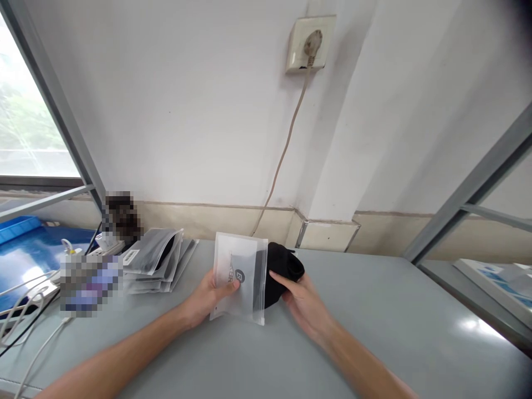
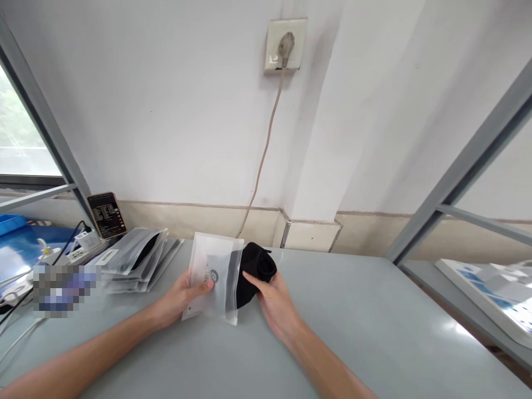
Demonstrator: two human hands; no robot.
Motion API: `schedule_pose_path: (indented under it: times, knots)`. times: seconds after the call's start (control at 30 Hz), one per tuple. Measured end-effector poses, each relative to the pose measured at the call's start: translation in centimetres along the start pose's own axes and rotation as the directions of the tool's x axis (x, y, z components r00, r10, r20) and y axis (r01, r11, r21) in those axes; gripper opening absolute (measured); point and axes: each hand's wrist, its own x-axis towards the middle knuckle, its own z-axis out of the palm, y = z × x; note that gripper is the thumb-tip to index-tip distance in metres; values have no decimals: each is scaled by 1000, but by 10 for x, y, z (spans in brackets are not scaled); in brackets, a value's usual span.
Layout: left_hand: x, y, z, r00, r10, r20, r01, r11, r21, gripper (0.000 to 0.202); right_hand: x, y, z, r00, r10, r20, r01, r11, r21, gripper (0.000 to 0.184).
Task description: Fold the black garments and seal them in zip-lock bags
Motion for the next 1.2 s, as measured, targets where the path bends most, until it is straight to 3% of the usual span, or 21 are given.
schedule_pose_path:
  times: [0.13,0.27,0.37,0.47,0.6,0.83,0.9,1.07,1.2]
  knots:
    - [-2,4,2,1000,-15,21,15,1000,3,57,-2,2,1,999,-7,50,11,997,-74,61]
    - [-5,7,2,995,-40,88,38,999,26,50,3,7,-4,984,-180,-2,175,962,-211,60]
    - [-8,7,2,992,-73,101,73,997,1,45,7,11,-10,970,-237,-57,215,944,-251,62]
    - [-10,6,2,990,-127,60,132,987,-87,46,7,12,-10,974,-215,-75,188,946,-263,64]
    - [-9,7,1,987,-157,-25,154,983,-97,47,3,11,-5,989,-149,-10,141,953,-268,55]
    - [-11,2,4,989,-91,119,94,996,-14,44,2,8,-4,990,-73,124,101,966,-237,52]
    - [-10,0,4,992,-91,92,93,995,-20,44,0,7,-2,988,-39,149,74,970,-234,51]
    - [-5,1,4,984,-114,-134,95,986,-140,51,-5,8,4,997,-25,67,39,977,-208,48]
    - [-4,5,2,989,-129,-75,122,988,-96,48,-5,13,4,1000,14,-4,-15,990,-138,49]
